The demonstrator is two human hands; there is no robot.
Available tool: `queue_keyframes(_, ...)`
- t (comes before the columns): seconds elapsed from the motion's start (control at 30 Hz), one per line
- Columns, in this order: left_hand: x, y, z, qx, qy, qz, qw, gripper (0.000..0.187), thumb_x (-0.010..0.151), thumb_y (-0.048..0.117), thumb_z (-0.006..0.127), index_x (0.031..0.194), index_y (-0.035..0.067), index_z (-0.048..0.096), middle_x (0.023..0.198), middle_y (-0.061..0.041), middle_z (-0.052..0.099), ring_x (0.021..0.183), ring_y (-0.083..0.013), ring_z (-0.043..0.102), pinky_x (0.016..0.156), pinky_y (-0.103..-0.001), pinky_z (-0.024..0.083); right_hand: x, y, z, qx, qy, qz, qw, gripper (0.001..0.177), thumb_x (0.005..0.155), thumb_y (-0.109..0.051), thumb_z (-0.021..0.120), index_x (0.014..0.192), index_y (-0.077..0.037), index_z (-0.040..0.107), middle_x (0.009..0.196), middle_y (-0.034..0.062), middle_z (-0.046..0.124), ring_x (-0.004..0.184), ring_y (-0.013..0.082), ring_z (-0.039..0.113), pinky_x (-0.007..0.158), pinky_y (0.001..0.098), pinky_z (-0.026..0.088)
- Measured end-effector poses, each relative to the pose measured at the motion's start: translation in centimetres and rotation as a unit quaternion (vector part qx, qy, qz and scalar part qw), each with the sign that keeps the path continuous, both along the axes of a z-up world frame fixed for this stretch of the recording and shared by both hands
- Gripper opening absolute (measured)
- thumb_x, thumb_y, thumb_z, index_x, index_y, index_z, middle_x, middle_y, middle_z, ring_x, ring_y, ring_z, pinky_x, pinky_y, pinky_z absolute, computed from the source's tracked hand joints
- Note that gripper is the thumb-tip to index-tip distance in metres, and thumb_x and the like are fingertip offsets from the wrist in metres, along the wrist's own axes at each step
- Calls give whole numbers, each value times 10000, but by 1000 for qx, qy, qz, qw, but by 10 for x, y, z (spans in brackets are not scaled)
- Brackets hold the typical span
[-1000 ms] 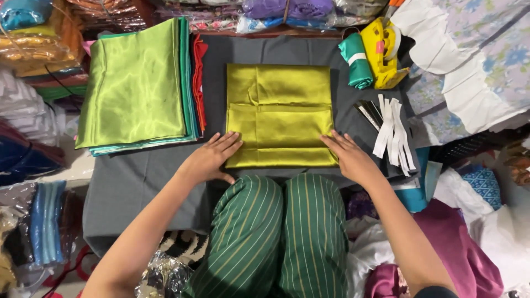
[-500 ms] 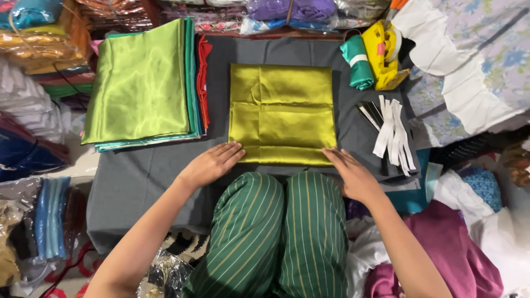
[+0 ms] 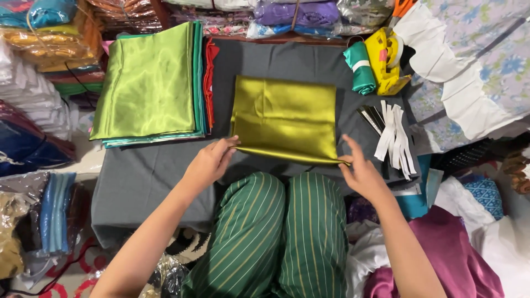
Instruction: Folding a piece of green satin fabric and securing it with a white band
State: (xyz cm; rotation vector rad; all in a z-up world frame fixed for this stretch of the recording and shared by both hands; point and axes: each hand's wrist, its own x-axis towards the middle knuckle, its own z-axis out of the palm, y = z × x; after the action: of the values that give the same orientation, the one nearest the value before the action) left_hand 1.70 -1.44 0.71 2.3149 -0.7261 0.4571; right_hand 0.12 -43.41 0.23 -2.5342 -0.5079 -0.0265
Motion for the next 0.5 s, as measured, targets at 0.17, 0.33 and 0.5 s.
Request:
queue_keyframes(0.17,-2,6,-22,-127,139,89,978,137,1065,258,569,1053,135,628,775,-85,720,750,-302,733,725,-429,570,8,-9,24,265,118,-44,956,860,924,36,621,1655,-126,197,984,135,725,913,235,693,926,442,541)
queue_keyframes(0.33,64,-24,-34,-257,134,162,943,201,1120,263,506,1051,97,598,816,-156,697,786,-316,698,731,-459,528,86,2,-29,399,38,-85,912,665,1052,-3,567,1631,-125,262,992,95,663,941,176,664,907,315,554)
queue_keyframes(0.5,127,-43,-61,-319,184,260,893,281,1100,371,513,1086,142,675,971,-146,756,987,-315,732,855,-462,564,158,25,-86,476,-19,-220,851,540,1064,-72,646,1537,-136,394,1012,105,694,912,164,699,798,265,617)
